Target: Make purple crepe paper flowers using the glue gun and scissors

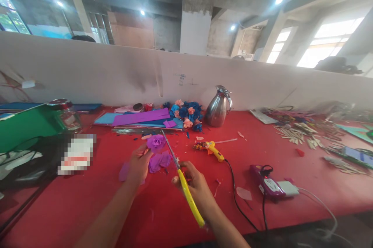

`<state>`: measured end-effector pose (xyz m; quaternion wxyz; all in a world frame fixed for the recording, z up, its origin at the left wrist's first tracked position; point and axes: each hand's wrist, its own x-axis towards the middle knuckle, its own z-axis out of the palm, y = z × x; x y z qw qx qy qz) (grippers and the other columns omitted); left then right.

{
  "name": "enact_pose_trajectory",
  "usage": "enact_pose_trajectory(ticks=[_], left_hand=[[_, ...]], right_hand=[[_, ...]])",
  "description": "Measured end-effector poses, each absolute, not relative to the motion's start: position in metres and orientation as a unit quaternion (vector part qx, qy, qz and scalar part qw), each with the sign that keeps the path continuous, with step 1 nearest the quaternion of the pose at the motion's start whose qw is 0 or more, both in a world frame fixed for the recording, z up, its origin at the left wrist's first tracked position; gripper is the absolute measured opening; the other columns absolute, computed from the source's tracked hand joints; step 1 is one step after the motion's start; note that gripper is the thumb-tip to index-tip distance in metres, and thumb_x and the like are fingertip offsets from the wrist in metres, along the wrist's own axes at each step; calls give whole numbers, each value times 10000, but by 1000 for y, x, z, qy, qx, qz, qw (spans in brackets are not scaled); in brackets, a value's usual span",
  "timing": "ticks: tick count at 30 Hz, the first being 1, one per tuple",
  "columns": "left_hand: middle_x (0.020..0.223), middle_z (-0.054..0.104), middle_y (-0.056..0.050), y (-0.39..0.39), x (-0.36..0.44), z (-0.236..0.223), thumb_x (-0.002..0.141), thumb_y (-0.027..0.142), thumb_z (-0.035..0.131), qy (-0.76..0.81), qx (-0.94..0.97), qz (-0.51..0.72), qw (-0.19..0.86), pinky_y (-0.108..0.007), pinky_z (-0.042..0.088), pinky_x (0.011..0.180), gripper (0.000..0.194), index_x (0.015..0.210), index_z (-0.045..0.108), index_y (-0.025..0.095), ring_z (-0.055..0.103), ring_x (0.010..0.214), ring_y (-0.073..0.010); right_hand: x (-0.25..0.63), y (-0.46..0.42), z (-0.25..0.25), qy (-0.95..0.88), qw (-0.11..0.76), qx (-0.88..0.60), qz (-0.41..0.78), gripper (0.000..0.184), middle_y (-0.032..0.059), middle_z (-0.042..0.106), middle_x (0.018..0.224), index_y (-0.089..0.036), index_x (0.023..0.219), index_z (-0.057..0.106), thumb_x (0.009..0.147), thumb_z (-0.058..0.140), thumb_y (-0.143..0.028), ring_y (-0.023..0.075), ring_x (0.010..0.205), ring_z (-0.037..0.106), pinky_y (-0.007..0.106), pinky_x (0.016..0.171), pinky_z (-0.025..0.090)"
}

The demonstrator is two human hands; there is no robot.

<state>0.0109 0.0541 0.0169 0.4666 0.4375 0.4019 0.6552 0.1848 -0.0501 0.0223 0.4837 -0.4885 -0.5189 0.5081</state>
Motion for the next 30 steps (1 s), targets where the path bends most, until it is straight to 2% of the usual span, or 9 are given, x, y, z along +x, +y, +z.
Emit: enact_pose_trajectory(ticks=[8, 12, 15, 20, 23, 30], left_hand=[[892, 727, -44, 57, 8, 12, 638, 208, 644, 375, 493, 630, 470, -346, 453, 866, 224, 838, 743, 189, 618, 944, -233], [901, 724, -43, 58, 8, 12, 621, 198, 648, 378, 482, 629, 478, -348, 449, 883, 240, 840, 746, 190, 610, 966, -241], [902, 724, -44, 57, 8, 14, 607, 179, 643, 379, 485, 626, 479, -344, 448, 881, 252, 837, 746, 188, 608, 974, -243], [876, 724, -47, 57, 8, 15, 601, 161, 624, 379, 498, 618, 477, -321, 453, 849, 251, 820, 743, 184, 619, 933, -229], [860, 720, -44, 56, 8, 15, 602, 154, 614, 378, 510, 612, 473, -323, 448, 852, 252, 817, 743, 181, 616, 913, -226], [828, 708, -40, 56, 8, 17, 601, 161, 619, 375, 519, 613, 463, -315, 440, 851, 185, 743, 735, 185, 609, 908, -228]], right_hand=[[198, -47, 29, -529, 456, -518, 494, 490, -65, 454, 596, -206, 996, 568, 673, 685, -555, 36, 379, 319, 174, 356, 252], [207, -47, 30, -531, 428, -544, 489, 494, -81, 418, 583, -209, 1023, 533, 718, 624, -586, 34, 340, 287, 177, 334, 228], [219, -52, 36, -568, 418, -535, 465, 463, -81, 368, 599, -196, 1067, 514, 780, 584, -553, 39, 393, 274, 179, 369, 233], [236, -62, 51, -655, 370, -521, 403, 418, -55, 388, 646, -197, 1099, 530, 799, 608, -477, 80, 543, 315, 203, 482, 278], [239, -66, 58, -661, 344, -528, 408, 430, -56, 370, 632, -197, 1106, 543, 787, 626, -472, 90, 549, 307, 213, 491, 265], [240, -69, 67, -645, 356, -522, 429, 432, -39, 421, 645, -200, 1118, 567, 778, 638, -457, 103, 562, 339, 223, 521, 291]])
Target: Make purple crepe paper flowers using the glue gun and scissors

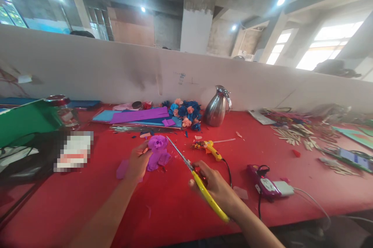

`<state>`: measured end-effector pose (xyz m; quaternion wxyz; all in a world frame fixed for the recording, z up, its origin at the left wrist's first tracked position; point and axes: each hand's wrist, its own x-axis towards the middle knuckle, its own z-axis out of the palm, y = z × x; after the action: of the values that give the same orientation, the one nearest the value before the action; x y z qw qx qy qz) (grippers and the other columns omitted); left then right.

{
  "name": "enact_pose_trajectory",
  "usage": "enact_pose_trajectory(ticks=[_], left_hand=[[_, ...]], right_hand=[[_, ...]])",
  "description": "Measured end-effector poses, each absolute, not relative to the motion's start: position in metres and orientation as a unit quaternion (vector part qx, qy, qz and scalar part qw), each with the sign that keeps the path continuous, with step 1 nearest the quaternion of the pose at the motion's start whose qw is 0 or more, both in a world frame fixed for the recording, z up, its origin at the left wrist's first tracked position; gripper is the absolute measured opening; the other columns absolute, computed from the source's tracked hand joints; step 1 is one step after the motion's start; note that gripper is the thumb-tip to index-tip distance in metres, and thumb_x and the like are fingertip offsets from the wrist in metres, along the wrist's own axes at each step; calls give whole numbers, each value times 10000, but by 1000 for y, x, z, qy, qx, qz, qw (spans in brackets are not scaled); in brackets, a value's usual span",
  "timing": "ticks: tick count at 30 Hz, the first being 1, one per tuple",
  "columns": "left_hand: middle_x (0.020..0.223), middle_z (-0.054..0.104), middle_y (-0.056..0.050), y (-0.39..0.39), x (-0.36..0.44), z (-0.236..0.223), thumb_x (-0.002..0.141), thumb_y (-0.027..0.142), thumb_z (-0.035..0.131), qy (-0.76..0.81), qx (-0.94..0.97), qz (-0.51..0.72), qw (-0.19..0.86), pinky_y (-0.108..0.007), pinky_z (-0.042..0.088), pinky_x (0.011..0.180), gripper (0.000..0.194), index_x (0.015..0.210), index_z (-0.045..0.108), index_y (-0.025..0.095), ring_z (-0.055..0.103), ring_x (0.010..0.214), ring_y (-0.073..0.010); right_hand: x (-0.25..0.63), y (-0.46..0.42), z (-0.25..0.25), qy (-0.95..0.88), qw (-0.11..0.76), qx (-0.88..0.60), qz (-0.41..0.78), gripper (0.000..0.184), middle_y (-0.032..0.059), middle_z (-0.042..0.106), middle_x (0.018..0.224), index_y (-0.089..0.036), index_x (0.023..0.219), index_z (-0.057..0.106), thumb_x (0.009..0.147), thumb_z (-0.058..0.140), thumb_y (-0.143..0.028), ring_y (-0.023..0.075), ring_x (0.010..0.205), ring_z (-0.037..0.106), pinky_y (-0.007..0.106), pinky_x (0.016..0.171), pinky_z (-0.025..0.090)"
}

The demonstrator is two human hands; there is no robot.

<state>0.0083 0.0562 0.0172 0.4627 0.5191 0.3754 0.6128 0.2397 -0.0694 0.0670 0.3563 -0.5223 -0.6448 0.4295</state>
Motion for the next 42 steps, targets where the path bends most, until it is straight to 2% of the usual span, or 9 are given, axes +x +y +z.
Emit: enact_pose_trajectory(ticks=[5, 9, 18, 23, 26, 29, 32, 35, 42], left_hand=[[856, 706, -40, 57, 8, 15, 616, 158, 600, 367, 533, 610, 457, -320, 444, 836, 189, 748, 733, 188, 601, 893, -219], [823, 698, -37, 57, 9, 15, 610, 164, 602, 371, 522, 612, 464, -310, 438, 839, 195, 751, 736, 185, 597, 886, -215], [831, 708, -29, 55, 9, 19, 623, 183, 607, 387, 530, 602, 456, -305, 434, 821, 191, 766, 733, 180, 602, 881, -213], [868, 716, -36, 56, 9, 17, 631, 182, 611, 374, 537, 602, 457, -321, 427, 863, 223, 811, 743, 186, 609, 914, -221], [858, 721, -40, 57, 9, 17, 621, 197, 638, 382, 522, 609, 459, -332, 430, 863, 215, 806, 746, 188, 612, 911, -230], [860, 725, -41, 56, 9, 18, 618, 220, 669, 386, 498, 622, 465, -335, 428, 864, 198, 796, 748, 189, 610, 929, -236], [830, 729, -30, 56, 9, 19, 624, 259, 700, 383, 472, 640, 470, -322, 434, 839, 161, 768, 746, 202, 620, 895, -223], [790, 731, -20, 57, 10, 18, 614, 294, 734, 373, 437, 661, 483, -319, 444, 813, 161, 751, 743, 210, 628, 848, -211], [659, 699, 3, 60, 14, 18, 485, 258, 833, 368, 295, 686, 554, -256, 429, 679, 246, 699, 736, 187, 593, 643, -119]], right_hand=[[242, -65, 59, -643, 362, -526, 422, 411, -38, 443, 620, -209, 1046, 588, 754, 643, -494, 102, 539, 349, 220, 500, 282], [240, -62, 54, -655, 347, -538, 401, 387, -44, 415, 601, -202, 1019, 571, 804, 563, -523, 93, 516, 316, 215, 467, 246], [244, -58, 50, -682, 299, -556, 370, 366, -70, 363, 572, -195, 1033, 539, 803, 547, -481, 78, 493, 296, 191, 439, 235], [244, -55, 46, -663, 300, -583, 361, 401, -64, 425, 562, -178, 1039, 553, 748, 579, -453, 77, 454, 344, 194, 423, 264], [246, -52, 43, -666, 300, -602, 322, 361, -59, 469, 547, -188, 1040, 561, 787, 531, -443, 85, 415, 379, 207, 425, 278], [247, -50, 38, -687, 248, -639, 240, 334, -19, 574, 596, -202, 1039, 578, 812, 521, -441, 140, 517, 533, 230, 497, 334], [246, -47, 31, -688, 156, -691, 159, 326, 45, 673, 760, -213, 1090, 568, 836, 503, -407, 212, 694, 639, 258, 562, 348], [246, -42, 20, -696, 95, -704, 101, 293, 77, 687, 853, -194, 1112, 536, 861, 462, -324, 235, 779, 661, 269, 595, 350], [240, -24, 14, -711, 57, -701, 26, 261, 101, 626, 1018, -192, 1091, 539, 845, 459, -229, 216, 856, 645, 273, 645, 388]])
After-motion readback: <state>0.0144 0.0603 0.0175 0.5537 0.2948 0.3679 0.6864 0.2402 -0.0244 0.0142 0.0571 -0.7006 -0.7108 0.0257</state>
